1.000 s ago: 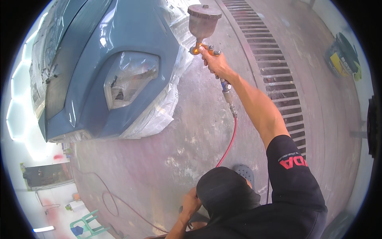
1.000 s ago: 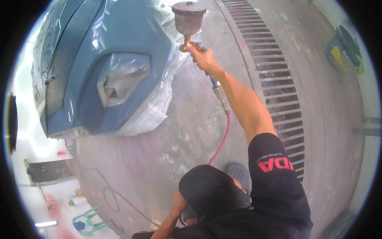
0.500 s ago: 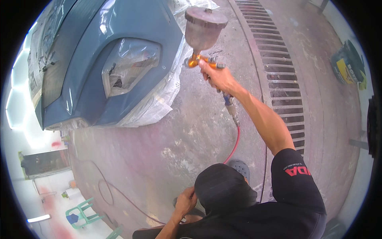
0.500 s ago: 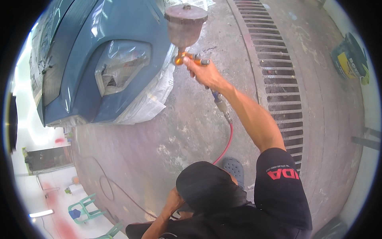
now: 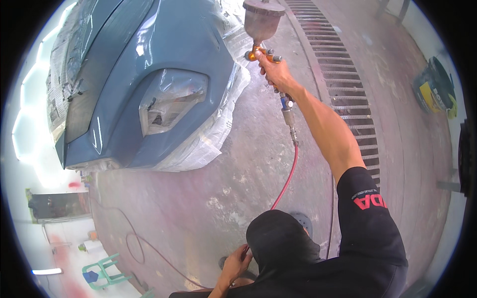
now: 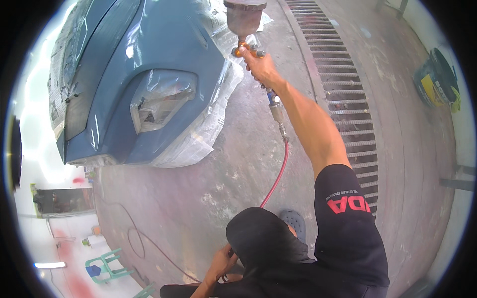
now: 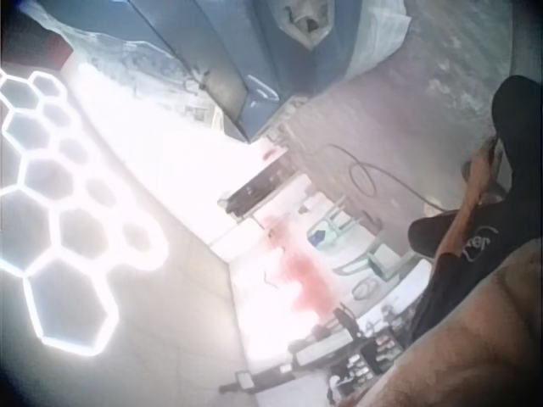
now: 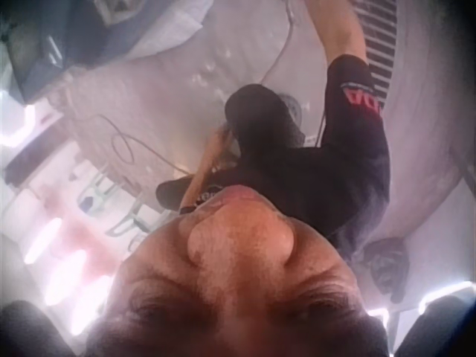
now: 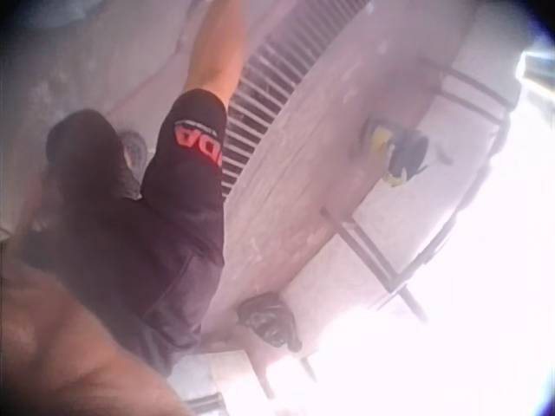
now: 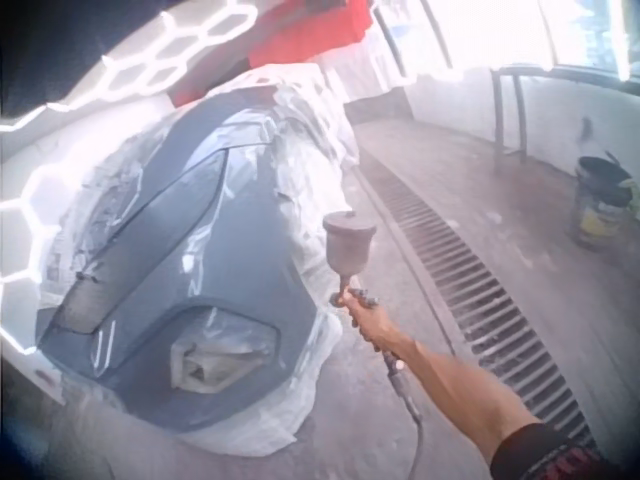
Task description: The person uses a spray gun to apply paint to a car bumper that is masked with newspaper and plastic. They move around the bumper to cover different areas, then walk to a workbench to pour paint from cans into the spray gun's cup and stir the mixture.
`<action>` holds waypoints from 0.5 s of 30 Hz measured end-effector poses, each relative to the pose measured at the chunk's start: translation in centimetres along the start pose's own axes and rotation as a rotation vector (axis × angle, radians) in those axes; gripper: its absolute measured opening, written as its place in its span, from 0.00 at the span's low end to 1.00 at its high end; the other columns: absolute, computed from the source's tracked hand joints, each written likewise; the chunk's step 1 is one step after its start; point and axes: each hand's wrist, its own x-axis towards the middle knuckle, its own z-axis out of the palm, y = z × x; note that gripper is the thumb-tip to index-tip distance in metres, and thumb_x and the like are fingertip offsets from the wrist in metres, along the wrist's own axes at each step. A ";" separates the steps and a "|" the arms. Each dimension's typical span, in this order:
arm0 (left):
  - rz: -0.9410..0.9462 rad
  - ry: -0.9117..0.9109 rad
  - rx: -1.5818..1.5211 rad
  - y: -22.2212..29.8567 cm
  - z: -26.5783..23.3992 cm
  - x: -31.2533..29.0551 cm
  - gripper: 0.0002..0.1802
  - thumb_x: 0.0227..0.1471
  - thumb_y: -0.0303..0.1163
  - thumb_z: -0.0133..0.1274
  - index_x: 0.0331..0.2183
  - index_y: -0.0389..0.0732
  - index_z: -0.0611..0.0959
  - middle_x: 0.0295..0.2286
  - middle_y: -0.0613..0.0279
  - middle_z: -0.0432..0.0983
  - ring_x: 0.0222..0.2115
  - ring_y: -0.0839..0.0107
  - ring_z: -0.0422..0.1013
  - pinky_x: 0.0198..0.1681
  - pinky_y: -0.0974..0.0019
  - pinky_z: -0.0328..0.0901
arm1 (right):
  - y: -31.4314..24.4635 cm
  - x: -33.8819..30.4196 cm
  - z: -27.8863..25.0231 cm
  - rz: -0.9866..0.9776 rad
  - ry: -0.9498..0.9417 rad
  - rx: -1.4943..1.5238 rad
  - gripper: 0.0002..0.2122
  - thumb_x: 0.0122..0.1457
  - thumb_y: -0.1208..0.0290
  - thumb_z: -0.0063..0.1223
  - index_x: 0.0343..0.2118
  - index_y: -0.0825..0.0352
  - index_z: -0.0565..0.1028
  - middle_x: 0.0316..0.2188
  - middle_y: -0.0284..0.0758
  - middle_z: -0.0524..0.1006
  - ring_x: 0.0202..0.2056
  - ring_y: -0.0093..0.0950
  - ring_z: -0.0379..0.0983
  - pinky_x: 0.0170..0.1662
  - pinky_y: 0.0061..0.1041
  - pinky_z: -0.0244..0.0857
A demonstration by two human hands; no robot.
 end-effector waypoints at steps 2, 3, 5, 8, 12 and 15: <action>-0.056 0.003 -0.042 -0.2 0.1 -0.1 0.27 0.66 0.43 0.60 0.62 0.45 0.81 0.45 0.43 0.86 0.42 0.49 0.84 0.46 0.52 0.76 | -0.2 0.7 -0.3 -0.024 0.025 0.032 0.28 0.70 0.39 0.58 0.35 0.66 0.80 0.22 0.29 0.76 0.17 0.17 0.64 0.18 0.23 0.59; -0.097 0.007 -0.065 -0.5 0.2 -0.5 0.27 0.66 0.43 0.60 0.62 0.46 0.81 0.45 0.44 0.87 0.42 0.49 0.84 0.46 0.52 0.76 | -0.6 0.0 0.3 -0.027 0.015 0.042 0.28 0.71 0.39 0.58 0.35 0.66 0.80 0.22 0.29 0.76 0.18 0.17 0.64 0.19 0.23 0.59; -0.075 0.045 -0.081 -1.8 0.7 -0.6 0.25 0.67 0.42 0.59 0.61 0.46 0.82 0.45 0.45 0.87 0.44 0.47 0.84 0.47 0.51 0.75 | -1.0 -1.8 0.7 -0.049 -0.010 0.010 0.28 0.71 0.39 0.56 0.34 0.66 0.80 0.22 0.29 0.75 0.18 0.17 0.65 0.19 0.23 0.60; -0.004 0.068 -0.040 -2.6 1.4 -0.5 0.23 0.68 0.41 0.58 0.60 0.46 0.83 0.46 0.46 0.86 0.46 0.45 0.82 0.49 0.50 0.75 | -0.8 -5.9 1.0 -0.079 -0.082 -0.085 0.28 0.72 0.38 0.54 0.33 0.65 0.79 0.22 0.28 0.75 0.18 0.17 0.66 0.19 0.23 0.60; 0.066 0.060 -0.010 -2.5 1.7 -0.4 0.20 0.68 0.39 0.56 0.58 0.45 0.84 0.47 0.44 0.85 0.50 0.41 0.80 0.51 0.49 0.75 | -1.0 -11.3 0.6 -0.017 -0.276 -0.122 0.29 0.72 0.36 0.53 0.35 0.65 0.80 0.23 0.28 0.76 0.17 0.16 0.65 0.19 0.23 0.59; 0.041 -0.013 -0.061 -0.7 1.1 -0.2 0.19 0.68 0.37 0.56 0.57 0.43 0.84 0.47 0.41 0.85 0.49 0.39 0.80 0.50 0.48 0.75 | -0.7 -12.6 -0.6 0.023 -0.423 0.005 0.30 0.71 0.36 0.54 0.37 0.67 0.81 0.22 0.29 0.75 0.16 0.15 0.62 0.17 0.23 0.56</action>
